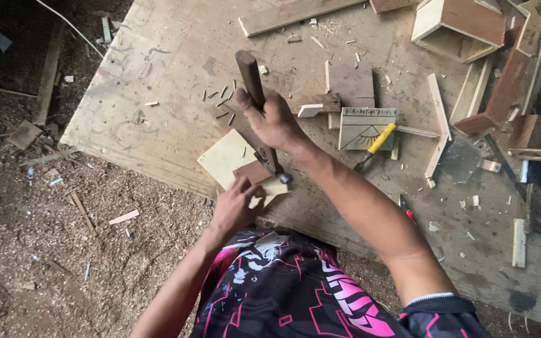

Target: The person hammers nails into small wooden pieces to assemble a wooden box. They repeatedly pick up nails, position them on the wood, and strike with a hammer. The person also uses a chisel to adjust the wood and a screwdriver to tighten components.

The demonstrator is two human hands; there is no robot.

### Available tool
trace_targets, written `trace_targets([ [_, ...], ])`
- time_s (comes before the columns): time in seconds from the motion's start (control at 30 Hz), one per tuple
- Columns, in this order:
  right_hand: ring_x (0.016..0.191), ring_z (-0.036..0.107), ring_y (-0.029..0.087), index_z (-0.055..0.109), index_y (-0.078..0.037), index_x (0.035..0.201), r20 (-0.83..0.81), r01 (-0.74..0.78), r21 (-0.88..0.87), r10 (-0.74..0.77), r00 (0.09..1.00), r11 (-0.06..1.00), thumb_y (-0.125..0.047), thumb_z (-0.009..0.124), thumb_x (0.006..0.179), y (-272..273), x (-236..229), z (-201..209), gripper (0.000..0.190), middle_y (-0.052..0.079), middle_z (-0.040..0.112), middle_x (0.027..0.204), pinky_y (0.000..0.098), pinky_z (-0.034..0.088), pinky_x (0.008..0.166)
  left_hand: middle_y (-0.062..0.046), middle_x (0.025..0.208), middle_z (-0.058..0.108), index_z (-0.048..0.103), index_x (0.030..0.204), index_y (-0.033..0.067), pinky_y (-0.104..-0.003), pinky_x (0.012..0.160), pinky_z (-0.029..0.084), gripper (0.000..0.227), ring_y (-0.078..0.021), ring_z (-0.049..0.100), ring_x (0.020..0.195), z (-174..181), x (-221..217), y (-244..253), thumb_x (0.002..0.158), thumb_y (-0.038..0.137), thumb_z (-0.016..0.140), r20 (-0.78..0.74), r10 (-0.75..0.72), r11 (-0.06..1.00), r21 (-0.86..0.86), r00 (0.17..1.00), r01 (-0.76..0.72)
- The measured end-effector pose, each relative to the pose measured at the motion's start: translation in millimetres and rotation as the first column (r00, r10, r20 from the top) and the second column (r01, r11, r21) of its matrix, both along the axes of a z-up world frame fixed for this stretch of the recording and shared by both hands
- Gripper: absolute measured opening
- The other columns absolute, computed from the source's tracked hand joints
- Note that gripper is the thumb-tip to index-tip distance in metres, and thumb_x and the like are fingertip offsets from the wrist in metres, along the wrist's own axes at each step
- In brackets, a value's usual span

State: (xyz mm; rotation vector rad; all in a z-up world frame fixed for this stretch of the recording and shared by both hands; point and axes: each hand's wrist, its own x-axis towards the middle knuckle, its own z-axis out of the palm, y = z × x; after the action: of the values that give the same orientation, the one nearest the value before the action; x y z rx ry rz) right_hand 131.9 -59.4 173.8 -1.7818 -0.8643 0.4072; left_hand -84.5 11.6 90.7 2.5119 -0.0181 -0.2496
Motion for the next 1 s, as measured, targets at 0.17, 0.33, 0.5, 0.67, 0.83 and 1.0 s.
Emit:
trace_targets([
  [0.17, 0.042, 0.042, 0.009, 0.046, -0.014, 0.065, -0.065, 0.124, -0.105, -0.131, 0.989, 0.987, -0.064, 0.044, 0.105, 23, 12, -6, 0.064, -0.007, 0.041, 0.051, 0.033, 0.029, 0.039, -0.019, 0.141, 0.052, 0.076, 0.102, 0.0157, -0.058, 0.106, 0.04, 0.034, -0.0391, 0.049, 0.132, -4, 13, 31, 0.071, 0.03, 0.078, 0.302, -0.025, 0.993, 0.117, 0.953, -0.011],
  [0.33, 0.04, 0.05, 0.008, 0.055, -0.018, 0.067, -0.152, 0.345, -0.245, -0.388, 0.909, 0.906, -0.06, 0.052, 0.098, 47, 30, -3, 0.052, -0.009, 0.05, 0.05, 0.0308, 0.036, 0.035, -0.015, 0.132, 0.061, 0.073, 0.111, 0.008, -0.045, 0.108, 0.043, 0.038, -0.034, 0.057, 0.12, -23, 26, 42, 0.078, 0.027, 0.077, 0.142, -0.149, 0.989, 0.037, 0.979, 0.145],
  [0.5, 0.044, 0.048, 0.009, 0.054, -0.017, 0.069, -0.254, 0.433, -0.209, -0.476, 0.842, 0.877, -0.061, 0.051, 0.101, 44, 42, -1, 0.055, -0.007, 0.048, 0.055, 0.0313, 0.037, 0.039, -0.009, 0.12, 0.067, 0.074, 0.104, 0.0075, -0.041, 0.097, 0.05, 0.023, -0.0316, 0.061, 0.112, -30, 16, 18, 0.084, 0.018, 0.073, 0.163, 0.056, 0.994, -0.101, 0.985, -0.04],
  [0.67, 0.042, 0.049, 0.01, 0.05, -0.015, 0.071, -0.391, 0.432, -0.089, -0.43, 0.814, 0.897, -0.062, 0.052, 0.098, 31, 44, -4, 0.054, -0.005, 0.047, 0.054, 0.0294, 0.042, 0.039, -0.011, 0.109, 0.07, 0.073, 0.1, 0.007, -0.041, 0.094, 0.052, 0.013, -0.0307, 0.064, 0.105, -44, 17, 13, 0.089, 0.011, 0.067, 0.206, 0.164, 0.977, -0.172, 0.965, -0.129],
  [0.83, 0.043, 0.042, 0.009, 0.045, -0.013, 0.07, -0.423, 0.377, 0.003, -0.341, 0.84, 0.926, -0.06, 0.052, 0.104, 28, 34, -1, 0.058, -0.006, 0.042, 0.056, 0.0287, 0.035, 0.041, -0.014, 0.097, 0.071, 0.073, 0.097, 0.0063, -0.04, 0.089, 0.05, 0.013, -0.032, 0.061, 0.096, -52, 30, 21, 0.088, 0.012, 0.065, 0.123, 0.199, 0.978, -0.096, 0.972, -0.188],
  [1.0, 0.048, 0.047, 0.007, 0.052, -0.016, 0.075, -0.252, 0.275, 0.152, -0.232, 0.939, 0.949, -0.056, 0.043, 0.107, 8, 0, 2, 0.051, -0.007, 0.048, 0.061, 0.026, 0.043, 0.042, -0.012, 0.097, 0.071, 0.071, 0.098, 0.0055, -0.041, 0.094, 0.049, 0.012, -0.0301, 0.061, 0.098, -54, 34, 33, 0.09, 0.009, 0.062, 0.179, 0.165, 0.984, 0.033, 0.97, -0.173],
])
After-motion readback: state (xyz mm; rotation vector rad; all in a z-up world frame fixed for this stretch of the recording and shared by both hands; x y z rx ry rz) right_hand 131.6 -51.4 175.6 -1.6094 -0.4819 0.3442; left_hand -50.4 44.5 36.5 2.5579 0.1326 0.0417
